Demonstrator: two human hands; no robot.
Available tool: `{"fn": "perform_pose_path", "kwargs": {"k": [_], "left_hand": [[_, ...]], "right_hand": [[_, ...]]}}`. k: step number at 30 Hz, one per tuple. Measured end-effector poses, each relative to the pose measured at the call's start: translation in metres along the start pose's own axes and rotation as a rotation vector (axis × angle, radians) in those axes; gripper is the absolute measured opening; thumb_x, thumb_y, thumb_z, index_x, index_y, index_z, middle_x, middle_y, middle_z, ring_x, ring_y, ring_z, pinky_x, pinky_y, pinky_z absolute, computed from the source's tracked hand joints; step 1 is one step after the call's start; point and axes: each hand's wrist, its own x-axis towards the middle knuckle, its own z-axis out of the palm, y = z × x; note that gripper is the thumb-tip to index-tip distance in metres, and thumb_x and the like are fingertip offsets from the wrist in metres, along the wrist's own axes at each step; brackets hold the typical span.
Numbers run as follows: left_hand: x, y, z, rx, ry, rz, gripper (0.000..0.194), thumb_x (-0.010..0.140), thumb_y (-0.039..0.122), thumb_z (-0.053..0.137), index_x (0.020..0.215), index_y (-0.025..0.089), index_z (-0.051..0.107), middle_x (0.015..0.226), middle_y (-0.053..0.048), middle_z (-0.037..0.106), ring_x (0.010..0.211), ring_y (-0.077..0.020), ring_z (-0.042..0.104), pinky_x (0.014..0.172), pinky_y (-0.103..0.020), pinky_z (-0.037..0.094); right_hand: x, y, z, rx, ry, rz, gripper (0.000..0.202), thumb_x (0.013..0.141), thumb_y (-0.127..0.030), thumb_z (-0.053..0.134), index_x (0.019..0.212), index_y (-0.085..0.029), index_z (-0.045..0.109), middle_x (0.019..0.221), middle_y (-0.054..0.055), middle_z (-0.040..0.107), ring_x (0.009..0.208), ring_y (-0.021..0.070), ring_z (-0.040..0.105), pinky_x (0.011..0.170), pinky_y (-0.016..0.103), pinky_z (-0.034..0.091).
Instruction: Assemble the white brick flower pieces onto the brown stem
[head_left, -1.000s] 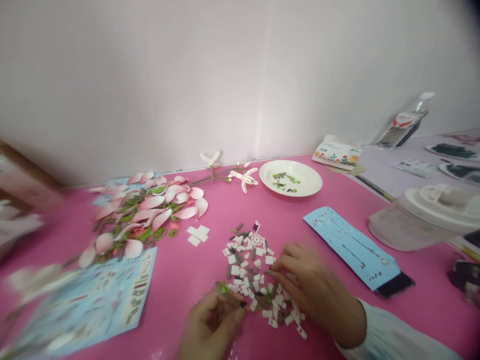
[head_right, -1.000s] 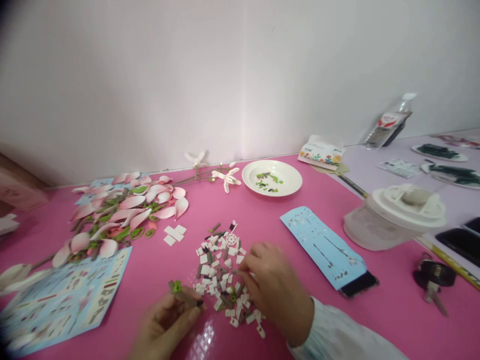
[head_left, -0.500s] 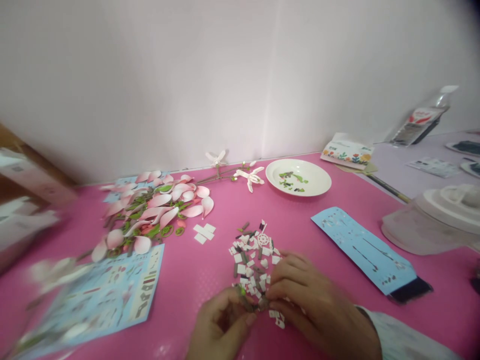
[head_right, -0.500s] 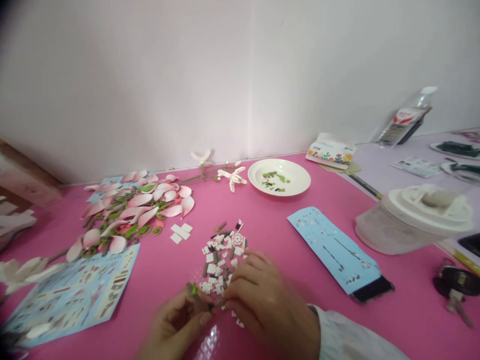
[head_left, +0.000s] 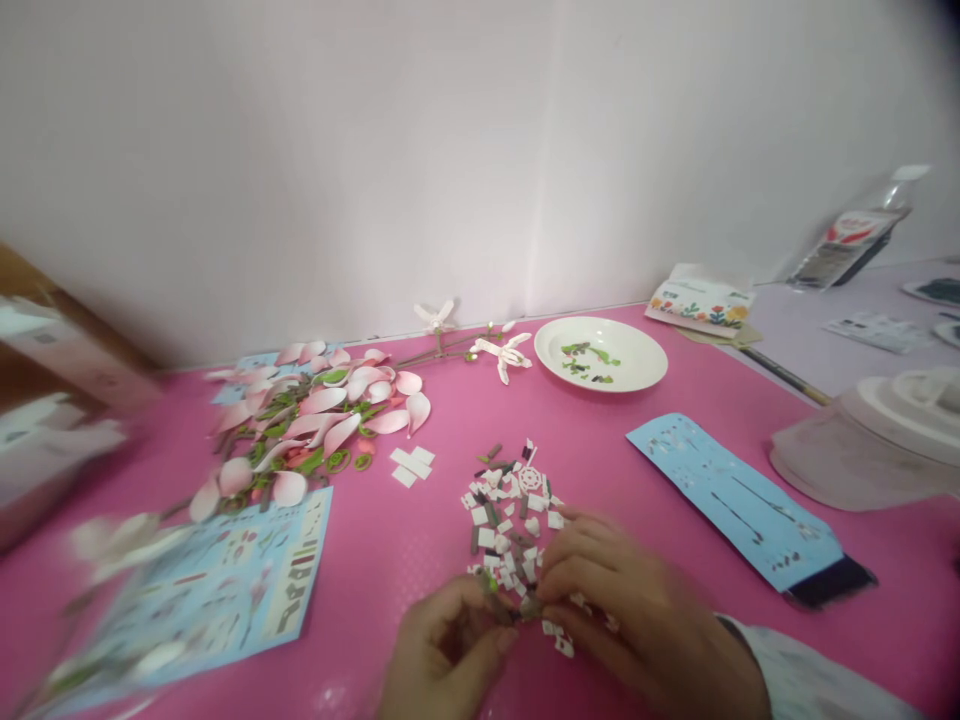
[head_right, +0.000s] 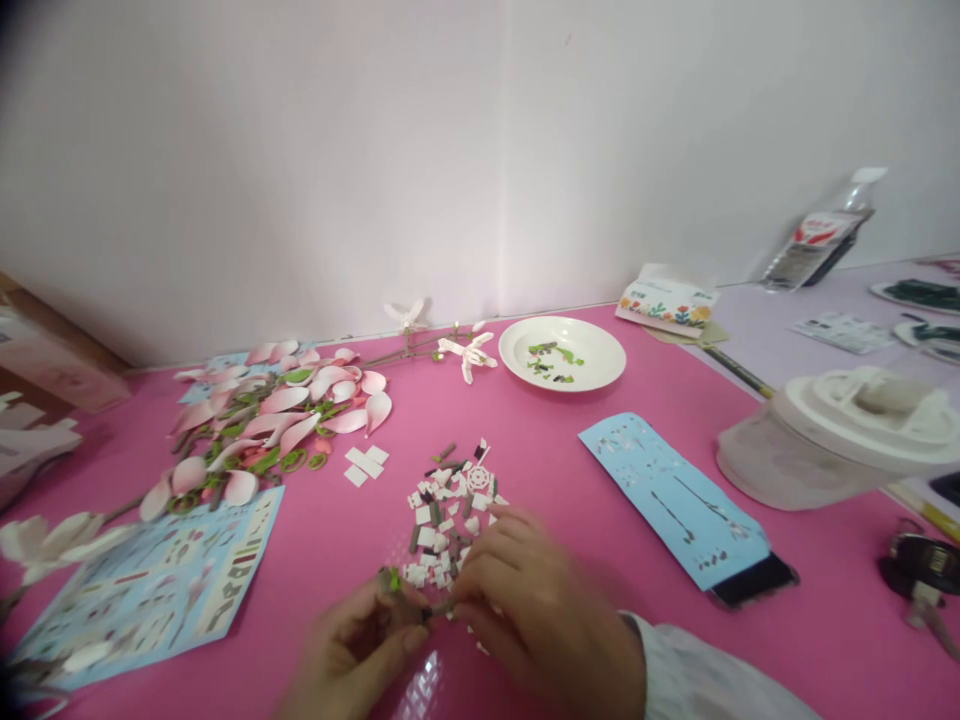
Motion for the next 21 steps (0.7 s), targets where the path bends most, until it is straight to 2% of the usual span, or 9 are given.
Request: {"fn": "perform_pose_path", "kwargs": {"k": [5,8,15,18,21], "left_hand": [[0.000,-0.005,-0.002,-0.032,-0.002,0.011,0.008,0.075,0.022,0.072,0.082,0.019,0.072,0.078,-0.002,0.069,0.074,-0.0158,0.059,0.071,-0.025,0.044],[0.000,-0.005,-0.001,-0.027,0.002,0.000,0.009,0.074,0.022,0.073,0.083,0.020,0.073,0.076,-0.001,0.070,0.071,-0.0146,0.059,0.068,-0.023,0.044],[-0.001,-0.001,0.000,-0.032,0.000,-0.007,0.012,0.074,0.026,0.072,0.084,0.020,0.073,0.078,-0.003,0.072,0.079,-0.0197,0.063,0.075,-0.029,0.046],[-0.001,-0.004,-0.001,-0.017,0.006,0.005,0.010,0.074,0.025,0.073,0.082,0.020,0.073,0.076,-0.002,0.071,0.072,-0.0168,0.060,0.069,-0.026,0.045],[0.000,-0.003,-0.002,-0.027,0.012,-0.005,0.008,0.072,0.024,0.074,0.079,0.020,0.074,0.073,-0.001,0.069,0.068,-0.0144,0.058,0.065,-0.023,0.043]], "right_hand": [[-0.006,-0.002,0.006,0.140,-0.065,0.266,0.009,0.087,-0.019,0.054,0.082,-0.020,0.061,0.072,0.000,0.064,0.065,0.0125,0.058,0.060,0.022,0.044],[-0.006,-0.003,0.010,0.227,-0.065,0.392,0.007,0.084,-0.019,0.057,0.082,-0.021,0.064,0.071,-0.002,0.067,0.064,0.0115,0.061,0.061,0.020,0.045],[0.000,-0.005,0.009,0.372,-0.052,0.488,0.007,0.073,-0.015,0.065,0.077,-0.019,0.067,0.067,-0.002,0.068,0.059,0.0111,0.060,0.056,0.019,0.045],[0.000,-0.003,0.010,0.394,-0.039,0.530,0.004,0.072,-0.016,0.066,0.074,-0.018,0.068,0.066,0.000,0.069,0.061,0.0121,0.061,0.058,0.020,0.046],[-0.002,0.000,0.012,0.414,-0.001,0.508,0.002,0.071,-0.017,0.069,0.071,-0.018,0.067,0.069,0.001,0.069,0.065,0.0134,0.062,0.062,0.022,0.048]]}}
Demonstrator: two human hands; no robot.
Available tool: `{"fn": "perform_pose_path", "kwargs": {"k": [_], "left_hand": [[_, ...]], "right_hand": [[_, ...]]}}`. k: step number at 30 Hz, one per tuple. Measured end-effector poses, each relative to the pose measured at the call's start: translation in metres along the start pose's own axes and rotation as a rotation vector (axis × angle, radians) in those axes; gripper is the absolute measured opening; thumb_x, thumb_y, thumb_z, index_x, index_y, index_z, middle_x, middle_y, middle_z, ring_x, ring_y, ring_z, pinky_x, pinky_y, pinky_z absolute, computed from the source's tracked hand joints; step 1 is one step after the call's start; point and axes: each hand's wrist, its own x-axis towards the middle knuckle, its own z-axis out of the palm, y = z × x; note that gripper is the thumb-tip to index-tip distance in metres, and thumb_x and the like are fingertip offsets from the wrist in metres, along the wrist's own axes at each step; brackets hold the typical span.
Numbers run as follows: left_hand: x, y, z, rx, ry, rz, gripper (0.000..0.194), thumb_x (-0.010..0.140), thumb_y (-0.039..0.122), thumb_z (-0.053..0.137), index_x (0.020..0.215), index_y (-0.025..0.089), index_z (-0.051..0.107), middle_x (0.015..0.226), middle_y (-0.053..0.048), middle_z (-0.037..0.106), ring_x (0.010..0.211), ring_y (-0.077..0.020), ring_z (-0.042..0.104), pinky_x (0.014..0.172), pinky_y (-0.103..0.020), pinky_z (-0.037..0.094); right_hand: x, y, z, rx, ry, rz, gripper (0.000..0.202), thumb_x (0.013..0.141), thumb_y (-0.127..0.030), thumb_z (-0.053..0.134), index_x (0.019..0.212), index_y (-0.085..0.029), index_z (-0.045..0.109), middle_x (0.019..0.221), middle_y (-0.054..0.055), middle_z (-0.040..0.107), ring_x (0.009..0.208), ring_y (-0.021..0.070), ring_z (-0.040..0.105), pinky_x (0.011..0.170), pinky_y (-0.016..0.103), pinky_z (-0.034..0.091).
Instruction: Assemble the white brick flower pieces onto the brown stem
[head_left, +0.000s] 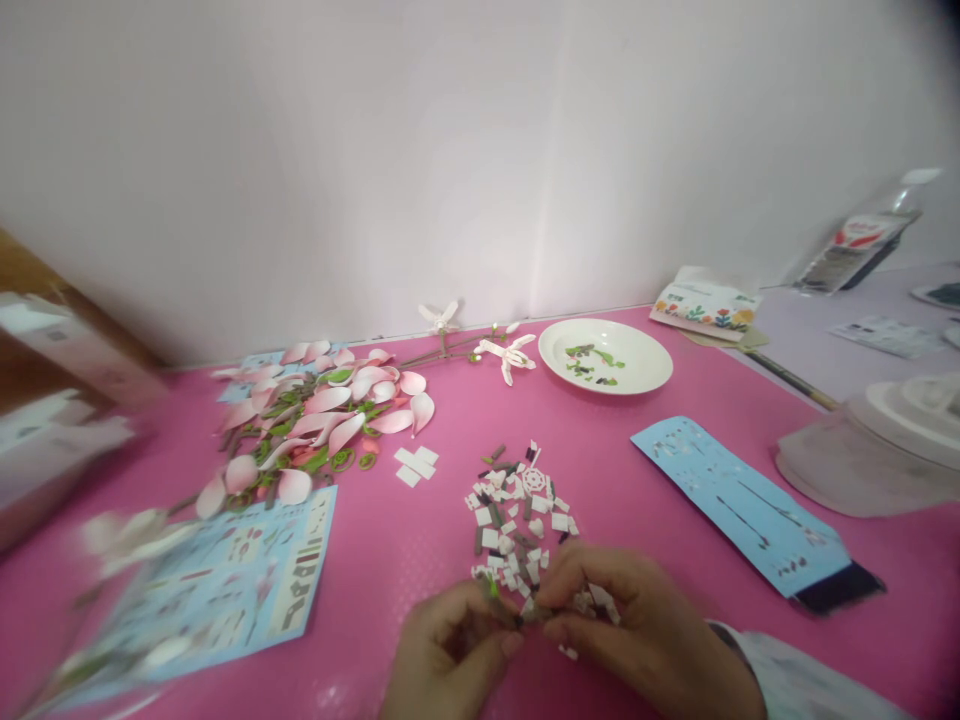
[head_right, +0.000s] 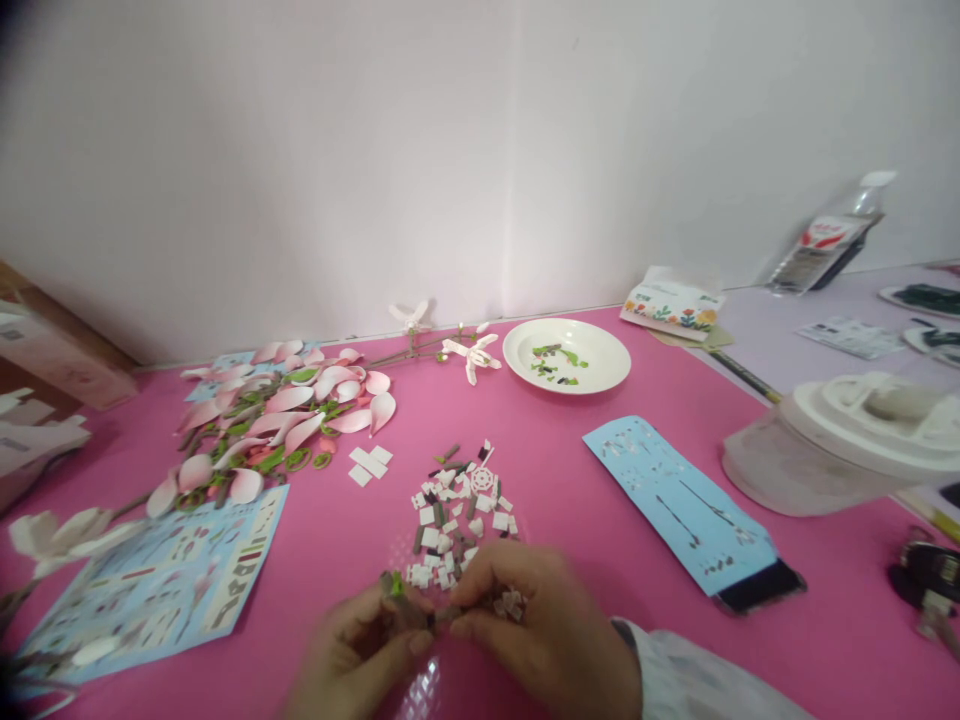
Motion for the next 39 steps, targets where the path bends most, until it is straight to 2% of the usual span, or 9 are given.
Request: {"fn": "perform_pose_path", "kwargs": {"k": [6,14,21,28,31,34,39], "left_hand": [[0.000,0.005,0.001,0.042,-0.016,-0.011,0.003,0.071,0.021,0.074,0.070,0.018,0.073,0.064,0.001,0.065,0.062,-0.0127,0.053,0.061,-0.022,0.041],[-0.002,0.001,-0.002,0.083,-0.005,-0.018,0.006,0.069,0.015,0.072,0.065,0.019,0.072,0.065,0.000,0.067,0.062,-0.0151,0.056,0.062,-0.024,0.043],[-0.002,-0.003,-0.004,0.130,-0.007,-0.030,0.005,0.069,0.015,0.072,0.069,0.019,0.074,0.067,-0.003,0.071,0.065,-0.0181,0.061,0.064,-0.027,0.046],[-0.003,0.001,-0.002,0.177,-0.012,-0.072,0.012,0.070,0.012,0.070,0.076,0.020,0.077,0.075,-0.005,0.077,0.070,-0.0203,0.067,0.065,-0.026,0.049],[-0.003,0.001,-0.002,0.154,-0.009,-0.101,0.011,0.069,0.014,0.070,0.077,0.020,0.077,0.075,-0.005,0.077,0.070,-0.0217,0.067,0.066,-0.028,0.050],[-0.002,0.000,-0.003,0.164,-0.009,-0.085,0.009,0.068,0.015,0.072,0.075,0.020,0.076,0.074,-0.005,0.076,0.068,-0.0208,0.066,0.065,-0.028,0.050],[-0.002,0.001,-0.003,0.190,-0.029,-0.070,0.005,0.070,0.019,0.072,0.074,0.019,0.075,0.071,-0.005,0.074,0.067,-0.0191,0.064,0.063,-0.026,0.048]], "right_hand": [[-0.001,0.003,0.002,0.049,-0.002,0.021,0.005,0.067,-0.013,0.068,0.066,-0.017,0.066,0.068,0.001,0.069,0.065,0.0136,0.063,0.061,0.022,0.048],[0.000,0.003,0.004,0.103,-0.015,0.106,0.004,0.065,-0.020,0.070,0.064,-0.017,0.068,0.065,0.002,0.069,0.061,0.0137,0.061,0.056,0.022,0.047],[-0.001,0.006,0.007,0.131,-0.019,0.143,0.006,0.063,-0.020,0.072,0.062,-0.016,0.068,0.061,0.001,0.066,0.056,0.0119,0.056,0.052,0.021,0.042],[-0.004,0.005,0.008,0.162,-0.071,0.211,0.009,0.061,-0.022,0.072,0.060,-0.016,0.065,0.061,0.002,0.066,0.057,0.0137,0.055,0.054,0.023,0.042],[-0.007,0.004,0.008,0.128,-0.093,0.206,0.013,0.063,-0.026,0.071,0.058,-0.016,0.063,0.063,0.004,0.066,0.061,0.0168,0.058,0.058,0.027,0.045],[-0.010,0.004,0.008,0.032,-0.057,0.169,0.012,0.066,-0.027,0.071,0.061,-0.017,0.065,0.068,0.006,0.067,0.065,0.0190,0.060,0.063,0.029,0.047],[-0.013,0.005,0.008,-0.103,-0.033,0.113,0.006,0.067,-0.020,0.071,0.065,-0.018,0.066,0.072,0.006,0.069,0.071,0.0199,0.063,0.068,0.030,0.049]]}}
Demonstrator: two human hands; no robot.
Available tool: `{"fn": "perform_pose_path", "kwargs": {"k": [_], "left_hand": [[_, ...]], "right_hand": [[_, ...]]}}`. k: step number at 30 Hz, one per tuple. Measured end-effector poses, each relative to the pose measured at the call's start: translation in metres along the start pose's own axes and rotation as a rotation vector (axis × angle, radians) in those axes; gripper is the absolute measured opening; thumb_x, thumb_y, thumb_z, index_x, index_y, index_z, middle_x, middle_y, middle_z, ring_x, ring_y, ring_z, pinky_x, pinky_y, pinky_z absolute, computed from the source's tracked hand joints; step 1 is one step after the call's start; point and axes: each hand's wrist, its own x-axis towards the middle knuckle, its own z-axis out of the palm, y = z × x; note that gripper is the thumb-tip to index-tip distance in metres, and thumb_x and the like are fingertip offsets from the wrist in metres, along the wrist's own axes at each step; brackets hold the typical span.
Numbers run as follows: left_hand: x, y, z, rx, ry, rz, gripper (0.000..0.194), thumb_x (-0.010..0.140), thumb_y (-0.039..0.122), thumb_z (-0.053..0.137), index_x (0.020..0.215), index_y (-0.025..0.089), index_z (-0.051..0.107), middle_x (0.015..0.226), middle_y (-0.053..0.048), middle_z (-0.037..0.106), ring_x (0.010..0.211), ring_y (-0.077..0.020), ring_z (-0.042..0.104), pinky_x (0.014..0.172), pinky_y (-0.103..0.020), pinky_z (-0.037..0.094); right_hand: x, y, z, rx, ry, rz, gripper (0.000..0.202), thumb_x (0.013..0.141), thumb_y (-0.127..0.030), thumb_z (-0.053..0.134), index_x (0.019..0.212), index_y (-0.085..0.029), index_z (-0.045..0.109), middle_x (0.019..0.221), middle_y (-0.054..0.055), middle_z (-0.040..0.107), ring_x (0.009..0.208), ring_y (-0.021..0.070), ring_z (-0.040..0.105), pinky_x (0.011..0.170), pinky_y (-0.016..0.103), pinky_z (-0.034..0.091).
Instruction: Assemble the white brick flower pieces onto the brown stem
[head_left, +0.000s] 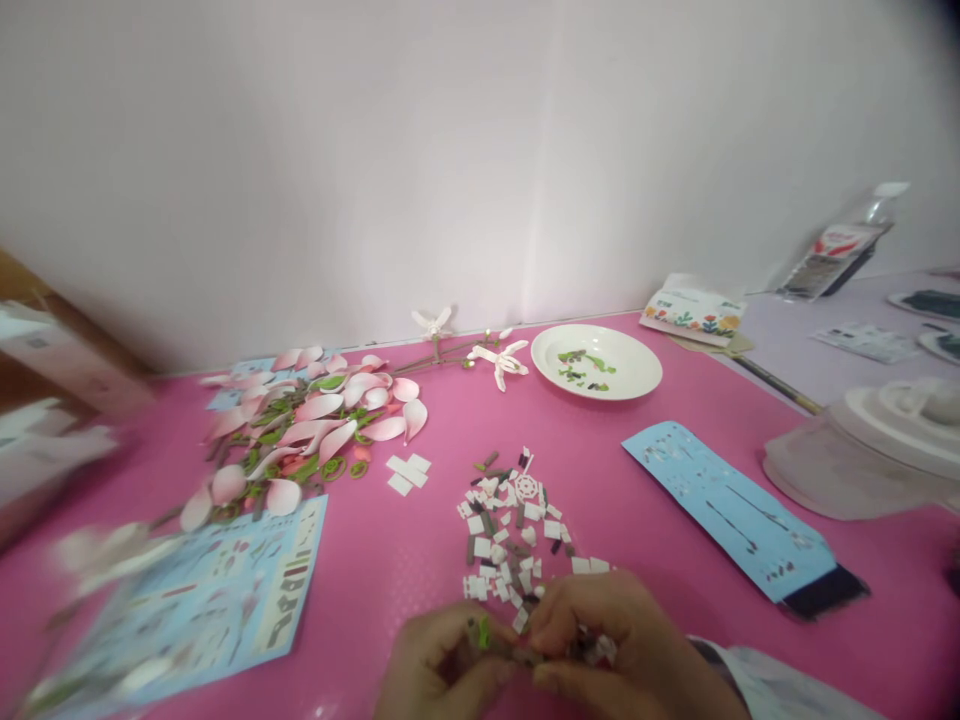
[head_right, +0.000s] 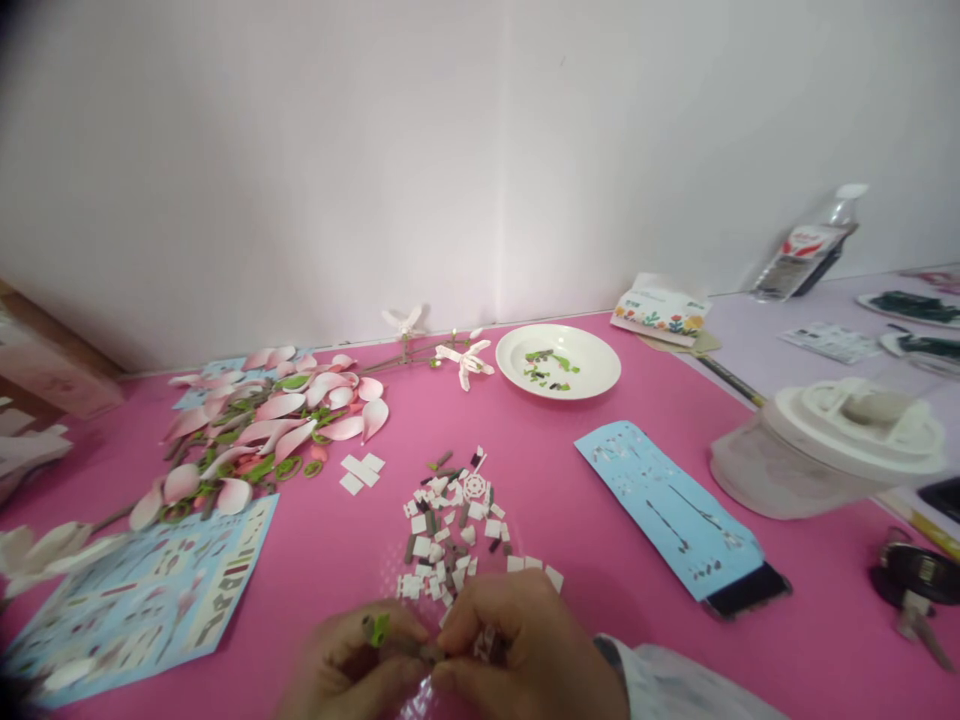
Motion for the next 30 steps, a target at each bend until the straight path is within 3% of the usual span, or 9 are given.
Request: {"fn": "perform_pose_path", "kwargs": {"k": [7,17,26,30], "left_hand": [[0.0019,0.0027,0.0007,-0.005,-0.040,0.002,0.009,0.073,0.027,0.072,0.075,0.019,0.075,0.073,-0.006,0.072,0.069,-0.0205,0.063,0.066,-0.028,0.048],[0.0004,0.0046,0.0029,-0.095,-0.043,0.002,0.007,0.073,0.023,0.072,0.077,0.019,0.075,0.077,-0.006,0.073,0.073,-0.0197,0.063,0.069,-0.028,0.048],[0.0016,-0.0034,0.0001,-0.060,-0.050,0.014,0.014,0.073,0.030,0.072,0.079,0.017,0.074,0.076,-0.007,0.072,0.071,-0.0208,0.062,0.067,-0.029,0.047],[-0.0002,-0.0021,-0.0013,-0.048,-0.034,0.013,0.014,0.073,0.031,0.072,0.077,0.018,0.073,0.069,-0.003,0.069,0.063,-0.0160,0.057,0.060,-0.024,0.042]], "right_hand": [[0.0027,0.0055,-0.0034,-0.044,0.016,-0.344,0.012,0.074,-0.015,0.069,0.067,-0.019,0.060,0.073,0.001,0.071,0.067,0.0133,0.065,0.067,0.023,0.048],[0.0031,0.0056,-0.0028,-0.081,0.015,-0.308,0.012,0.075,-0.015,0.070,0.067,-0.018,0.061,0.071,0.001,0.070,0.065,0.0132,0.064,0.065,0.022,0.047],[0.0061,0.0045,-0.0027,-0.044,0.017,-0.509,0.011,0.081,-0.014,0.064,0.072,-0.017,0.061,0.072,0.003,0.069,0.067,0.0112,0.064,0.064,0.020,0.046],[0.0071,0.0034,-0.0033,-0.041,0.020,-0.601,0.011,0.083,-0.009,0.058,0.077,-0.017,0.062,0.077,0.005,0.069,0.074,0.0129,0.064,0.069,0.022,0.049]]}}
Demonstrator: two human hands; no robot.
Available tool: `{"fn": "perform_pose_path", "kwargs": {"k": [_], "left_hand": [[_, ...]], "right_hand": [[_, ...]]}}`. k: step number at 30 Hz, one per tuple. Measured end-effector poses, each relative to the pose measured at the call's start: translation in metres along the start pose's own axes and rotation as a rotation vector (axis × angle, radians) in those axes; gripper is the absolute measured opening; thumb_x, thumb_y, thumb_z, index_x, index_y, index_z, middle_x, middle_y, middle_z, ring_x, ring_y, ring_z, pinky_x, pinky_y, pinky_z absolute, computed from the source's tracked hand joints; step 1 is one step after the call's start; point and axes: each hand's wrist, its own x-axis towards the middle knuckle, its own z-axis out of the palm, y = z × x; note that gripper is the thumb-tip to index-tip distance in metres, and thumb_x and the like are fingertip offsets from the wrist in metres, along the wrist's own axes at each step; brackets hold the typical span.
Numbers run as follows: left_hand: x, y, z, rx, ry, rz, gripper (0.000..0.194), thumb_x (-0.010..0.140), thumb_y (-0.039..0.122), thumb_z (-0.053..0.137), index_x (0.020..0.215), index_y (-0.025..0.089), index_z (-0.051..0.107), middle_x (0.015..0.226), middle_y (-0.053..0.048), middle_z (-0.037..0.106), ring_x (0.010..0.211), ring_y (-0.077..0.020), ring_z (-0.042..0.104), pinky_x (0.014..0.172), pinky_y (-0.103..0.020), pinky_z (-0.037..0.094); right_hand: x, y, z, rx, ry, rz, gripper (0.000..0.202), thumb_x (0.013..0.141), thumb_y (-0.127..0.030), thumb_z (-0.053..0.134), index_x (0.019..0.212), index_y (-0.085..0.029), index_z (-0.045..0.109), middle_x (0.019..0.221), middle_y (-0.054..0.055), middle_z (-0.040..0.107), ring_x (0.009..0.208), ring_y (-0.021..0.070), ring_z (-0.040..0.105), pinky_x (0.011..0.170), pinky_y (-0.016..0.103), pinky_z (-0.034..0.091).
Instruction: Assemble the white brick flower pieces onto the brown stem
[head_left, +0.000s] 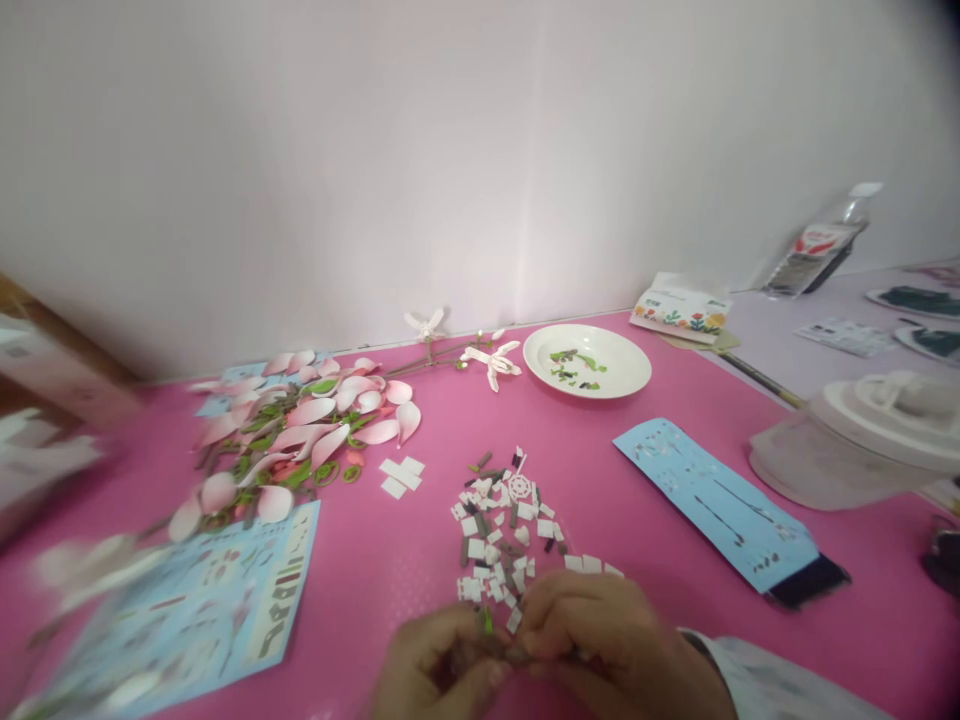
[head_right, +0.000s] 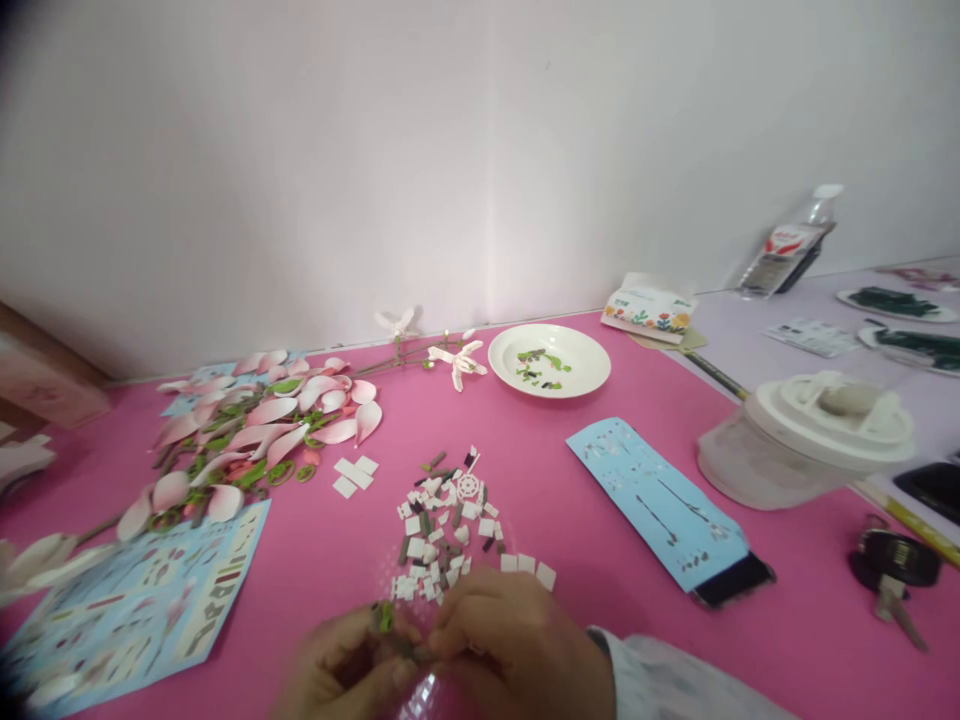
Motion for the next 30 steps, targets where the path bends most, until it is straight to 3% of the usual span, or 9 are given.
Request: {"fn": "perform_pose_path", "kwargs": {"k": [8,12,15,19,21,24,30], "left_hand": [[-0.001,-0.018,0.003,0.005,0.073,0.046,0.023,0.070,0.041,0.072,0.075,0.018,0.068,0.059,0.002,0.053,0.053,-0.0121,0.043,0.053,-0.023,0.037],[-0.001,-0.021,0.004,0.048,0.103,0.071,0.024,0.066,0.040,0.075,0.074,0.019,0.069,0.059,0.001,0.055,0.053,-0.0131,0.045,0.052,-0.024,0.039],[-0.001,-0.011,0.004,-0.002,0.143,0.075,0.021,0.069,0.039,0.074,0.071,0.019,0.068,0.056,0.002,0.054,0.050,-0.0113,0.044,0.051,-0.022,0.038],[0.000,0.003,0.005,-0.102,0.187,0.025,0.019,0.070,0.037,0.075,0.073,0.019,0.068,0.056,0.003,0.057,0.050,-0.0099,0.047,0.050,-0.020,0.037],[0.000,0.008,0.007,-0.138,0.228,0.012,0.021,0.068,0.037,0.076,0.072,0.019,0.067,0.055,0.003,0.056,0.050,-0.0099,0.049,0.050,-0.019,0.038],[0.001,0.011,0.011,-0.174,0.306,0.021,0.024,0.065,0.039,0.078,0.070,0.019,0.067,0.055,0.005,0.055,0.049,-0.0085,0.048,0.049,-0.018,0.038],[0.001,0.015,0.015,-0.214,0.330,-0.008,0.028,0.063,0.040,0.080,0.069,0.017,0.065,0.054,0.006,0.055,0.048,-0.0071,0.048,0.047,-0.016,0.038]], "right_hand": [[-0.001,0.003,0.003,-0.011,0.053,-0.069,0.012,0.079,-0.005,0.062,0.077,-0.017,0.061,0.074,0.006,0.069,0.071,0.0128,0.063,0.066,0.022,0.050],[0.001,0.000,0.003,-0.033,0.034,-0.031,0.006,0.080,-0.012,0.065,0.078,-0.017,0.065,0.073,0.005,0.068,0.070,0.0135,0.062,0.065,0.023,0.049],[0.004,-0.002,-0.002,-0.025,0.067,0.062,0.005,0.081,-0.015,0.064,0.084,-0.019,0.066,0.075,0.004,0.067,0.069,0.0137,0.061,0.064,0.024,0.047],[0.009,0.001,-0.017,-0.097,0.265,0.262,0.009,0.088,-0.019,0.055,0.081,-0.020,0.060,0.072,0.000,0.062,0.067,0.0123,0.059,0.064,0.024,0.045],[0.010,0.004,-0.024,-0.195,0.297,0.323,0.012,0.089,-0.021,0.054,0.079,-0.020,0.058,0.073,-0.001,0.060,0.069,0.0132,0.058,0.066,0.025,0.044],[0.009,0.008,-0.030,-0.314,0.204,0.389,0.013,0.089,-0.020,0.052,0.077,-0.020,0.057,0.074,0.000,0.058,0.071,0.0146,0.056,0.067,0.027,0.042],[0.006,0.012,-0.027,-0.448,0.057,0.488,0.016,0.088,-0.017,0.051,0.072,-0.020,0.055,0.074,0.000,0.055,0.069,0.0149,0.053,0.064,0.028,0.040]]}}
